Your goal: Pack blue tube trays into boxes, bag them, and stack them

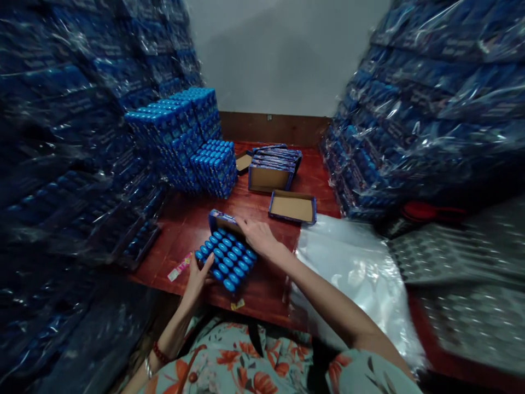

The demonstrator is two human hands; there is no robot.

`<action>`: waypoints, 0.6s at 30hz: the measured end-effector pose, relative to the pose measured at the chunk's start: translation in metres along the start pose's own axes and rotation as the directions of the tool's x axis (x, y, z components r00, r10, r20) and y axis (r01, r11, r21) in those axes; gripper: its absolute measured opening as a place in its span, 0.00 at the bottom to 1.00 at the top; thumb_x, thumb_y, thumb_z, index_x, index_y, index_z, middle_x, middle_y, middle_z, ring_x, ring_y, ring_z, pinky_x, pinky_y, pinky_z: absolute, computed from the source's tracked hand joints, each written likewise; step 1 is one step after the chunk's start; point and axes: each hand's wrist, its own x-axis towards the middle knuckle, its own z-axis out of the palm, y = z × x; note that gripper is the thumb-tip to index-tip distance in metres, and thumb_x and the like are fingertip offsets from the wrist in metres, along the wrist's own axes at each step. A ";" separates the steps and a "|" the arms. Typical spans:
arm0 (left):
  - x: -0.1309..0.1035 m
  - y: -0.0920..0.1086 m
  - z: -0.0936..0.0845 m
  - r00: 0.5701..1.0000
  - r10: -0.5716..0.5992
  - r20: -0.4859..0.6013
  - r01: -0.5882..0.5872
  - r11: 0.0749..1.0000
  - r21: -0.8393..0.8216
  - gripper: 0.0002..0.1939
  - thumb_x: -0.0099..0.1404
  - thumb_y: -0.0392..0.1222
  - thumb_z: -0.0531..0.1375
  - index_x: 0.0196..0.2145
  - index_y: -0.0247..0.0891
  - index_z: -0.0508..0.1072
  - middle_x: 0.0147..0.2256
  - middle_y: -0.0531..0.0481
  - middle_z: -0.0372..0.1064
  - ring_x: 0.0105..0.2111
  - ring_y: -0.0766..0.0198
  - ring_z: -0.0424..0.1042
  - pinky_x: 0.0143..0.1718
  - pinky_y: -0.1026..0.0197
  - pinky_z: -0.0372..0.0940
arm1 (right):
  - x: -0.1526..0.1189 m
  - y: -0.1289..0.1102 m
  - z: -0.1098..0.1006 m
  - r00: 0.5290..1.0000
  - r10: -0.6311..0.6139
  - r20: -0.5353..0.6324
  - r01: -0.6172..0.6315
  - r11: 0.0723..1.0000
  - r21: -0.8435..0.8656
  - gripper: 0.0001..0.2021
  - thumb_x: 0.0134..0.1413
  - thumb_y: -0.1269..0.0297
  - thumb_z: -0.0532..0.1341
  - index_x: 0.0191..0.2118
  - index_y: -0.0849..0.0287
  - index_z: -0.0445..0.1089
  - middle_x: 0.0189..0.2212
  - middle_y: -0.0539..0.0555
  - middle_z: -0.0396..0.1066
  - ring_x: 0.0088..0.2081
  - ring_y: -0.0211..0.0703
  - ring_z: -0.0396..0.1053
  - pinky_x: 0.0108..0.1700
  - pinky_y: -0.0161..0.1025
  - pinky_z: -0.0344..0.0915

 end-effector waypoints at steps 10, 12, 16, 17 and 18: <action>-0.019 0.005 -0.015 0.993 0.114 0.042 -0.113 0.993 -0.018 0.39 0.55 0.50 0.65 0.61 0.45 0.54 0.60 0.46 0.56 0.60 0.53 0.56 0.62 0.51 0.52 | -0.072 -0.028 0.021 0.929 0.348 -0.124 -0.278 0.880 0.386 0.25 0.56 0.75 0.45 0.59 0.54 0.59 0.47 0.55 0.70 0.43 0.46 0.72 0.45 0.43 0.68; -0.023 0.006 -0.015 0.994 0.097 0.059 -0.092 0.992 -0.084 0.38 0.57 0.50 0.64 0.61 0.48 0.53 0.59 0.48 0.58 0.60 0.54 0.57 0.61 0.51 0.54 | -0.081 -0.035 0.023 0.910 0.375 -0.179 -0.278 0.869 0.409 0.25 0.57 0.75 0.44 0.59 0.54 0.58 0.48 0.55 0.70 0.43 0.46 0.71 0.46 0.44 0.68; -0.025 0.006 -0.013 0.994 0.097 0.050 -0.084 0.973 -0.214 0.41 0.55 0.49 0.65 0.62 0.46 0.52 0.57 0.46 0.61 0.58 0.53 0.60 0.59 0.50 0.57 | -0.092 -0.051 0.011 0.903 0.315 -0.293 -0.211 0.918 0.336 0.27 0.56 0.76 0.44 0.61 0.54 0.56 0.47 0.56 0.70 0.44 0.46 0.70 0.45 0.42 0.68; -0.025 0.005 -0.014 0.996 0.072 0.057 -0.055 0.964 -0.262 0.42 0.53 0.50 0.65 0.61 0.45 0.52 0.57 0.45 0.62 0.57 0.52 0.62 0.58 0.49 0.58 | -0.093 -0.052 0.007 0.907 0.287 -0.308 -0.193 0.934 0.301 0.28 0.56 0.76 0.44 0.62 0.53 0.55 0.46 0.56 0.70 0.43 0.46 0.70 0.45 0.42 0.68; -0.025 0.004 -0.015 0.997 0.023 0.075 0.001 0.950 -0.311 0.42 0.52 0.50 0.66 0.60 0.43 0.54 0.56 0.44 0.64 0.56 0.50 0.63 0.57 0.47 0.60 | -0.093 -0.051 0.002 0.912 0.264 -0.314 -0.185 0.947 0.261 0.29 0.56 0.77 0.44 0.63 0.52 0.54 0.44 0.56 0.70 0.42 0.46 0.70 0.44 0.41 0.68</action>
